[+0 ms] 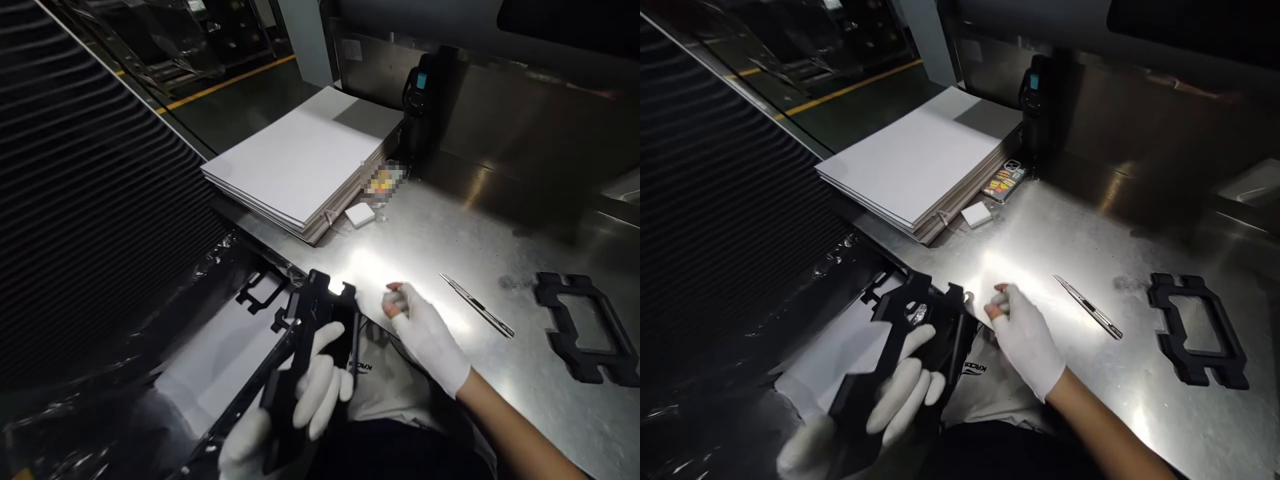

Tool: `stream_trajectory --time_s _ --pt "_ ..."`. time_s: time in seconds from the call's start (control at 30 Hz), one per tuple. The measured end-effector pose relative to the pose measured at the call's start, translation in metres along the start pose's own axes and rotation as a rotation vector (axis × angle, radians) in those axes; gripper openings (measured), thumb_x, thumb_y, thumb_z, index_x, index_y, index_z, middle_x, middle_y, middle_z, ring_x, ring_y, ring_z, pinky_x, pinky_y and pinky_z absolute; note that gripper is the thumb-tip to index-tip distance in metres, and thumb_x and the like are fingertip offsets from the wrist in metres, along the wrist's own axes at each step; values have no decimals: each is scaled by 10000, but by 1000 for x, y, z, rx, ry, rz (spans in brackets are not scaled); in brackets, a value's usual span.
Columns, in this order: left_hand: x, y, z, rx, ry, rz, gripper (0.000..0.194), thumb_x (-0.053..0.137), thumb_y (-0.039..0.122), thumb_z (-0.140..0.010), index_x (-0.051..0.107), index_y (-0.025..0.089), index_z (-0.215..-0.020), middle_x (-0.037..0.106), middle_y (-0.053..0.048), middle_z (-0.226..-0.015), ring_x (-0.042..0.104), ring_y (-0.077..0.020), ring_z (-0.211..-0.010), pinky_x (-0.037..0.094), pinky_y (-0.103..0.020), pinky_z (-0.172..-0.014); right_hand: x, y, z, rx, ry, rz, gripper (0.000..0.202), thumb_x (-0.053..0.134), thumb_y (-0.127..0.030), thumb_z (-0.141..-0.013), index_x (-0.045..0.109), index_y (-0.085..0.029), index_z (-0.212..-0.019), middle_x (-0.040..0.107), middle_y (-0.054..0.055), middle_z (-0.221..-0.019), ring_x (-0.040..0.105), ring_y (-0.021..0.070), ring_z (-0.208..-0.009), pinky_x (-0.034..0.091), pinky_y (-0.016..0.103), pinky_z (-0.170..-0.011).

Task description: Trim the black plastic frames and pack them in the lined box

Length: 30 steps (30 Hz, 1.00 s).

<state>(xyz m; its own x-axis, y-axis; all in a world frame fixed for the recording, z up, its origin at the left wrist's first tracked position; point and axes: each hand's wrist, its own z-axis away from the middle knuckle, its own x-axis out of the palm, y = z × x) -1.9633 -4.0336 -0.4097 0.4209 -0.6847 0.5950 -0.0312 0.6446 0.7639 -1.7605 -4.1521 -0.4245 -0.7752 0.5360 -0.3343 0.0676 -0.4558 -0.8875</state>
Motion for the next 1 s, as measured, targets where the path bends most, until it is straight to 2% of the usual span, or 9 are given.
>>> stream_trajectory --time_s 0.13,0.23,0.33,0.4,0.5,0.67,0.8,0.9,1.0 --pt "-30 -4 39 -122 108 -299 782 859 497 -861 524 321 -1545 425 65 -693 453 -148 -619 472 -326 -661 5 -45 -84 -239 214 646 268 451 -270 -1108 645 -176 -1267 693 129 -1320 663 259 -1179 520 399 -1038" --pt "-37 -17 46 -264 206 -473 779 776 229 -827 488 296 -1548 485 61 -743 478 -152 -651 481 -339 -699 10 -69 -150 -235 224 760 320 640 -312 -1035 637 -93 -1269 620 234 -1431 624 343 -1260 493 454 -1088" --pt "-35 -30 43 -348 242 -500 756 665 91 -741 563 261 -1472 506 63 -735 503 -159 -663 477 -348 -734 15 -74 -175 -231 198 774 424 733 -307 -963 610 -62 -1285 643 271 -1386 625 378 -1267 506 470 -1078" --pt "-36 -34 42 -341 230 -472 694 610 80 -721 610 238 -1397 551 51 -736 528 -173 -688 473 -353 -744 17 -68 -158 -223 177 783 384 700 -273 -965 604 -74 -1280 685 254 -1314 653 362 -1227 529 459 -1052" --pt "-43 -37 42 -307 199 -519 497 552 61 -682 672 203 -1143 665 5 -826 550 -186 -756 464 -361 -780 19 -47 -91 -284 91 740 409 664 -285 -974 584 -154 -1353 723 158 -1265 702 303 -1139 578 438 -1010" --pt "-50 -36 34 -293 108 -552 284 519 42 -637 604 198 -858 679 -15 -856 567 -189 -788 452 -348 -782 35 -16 19 -641 -252 491 467 583 -226 -1020 580 -316 -1478 642 94 -1454 662 270 -1279 615 458 -1041" --pt "-50 -35 26 -309 46 -542 312 520 40 -621 590 210 -872 626 11 -800 579 -190 -790 439 -326 -754 48 -10 36 -623 -156 475 505 555 -188 -1043 537 -322 -1529 651 99 -1390 687 257 -1185 640 436 -978" --pt "-51 -36 25 -348 37 -547 295 518 49 -603 563 207 -848 559 35 -761 489 -155 -709 376 -302 -665 49 -12 33 -626 -263 438 474 577 -227 -1048 548 -326 -1510 674 71 -1316 697 232 -1106 642 398 -953" --pt "-51 -38 27 -367 31 -564 320 514 51 -611 587 199 -886 609 15 -829 500 -161 -753 387 -303 -688 48 -13 33 -520 -207 418 388 566 -232 -1053 604 -299 -1433 665 77 -1291 685 235 -1122 643 395 -955"
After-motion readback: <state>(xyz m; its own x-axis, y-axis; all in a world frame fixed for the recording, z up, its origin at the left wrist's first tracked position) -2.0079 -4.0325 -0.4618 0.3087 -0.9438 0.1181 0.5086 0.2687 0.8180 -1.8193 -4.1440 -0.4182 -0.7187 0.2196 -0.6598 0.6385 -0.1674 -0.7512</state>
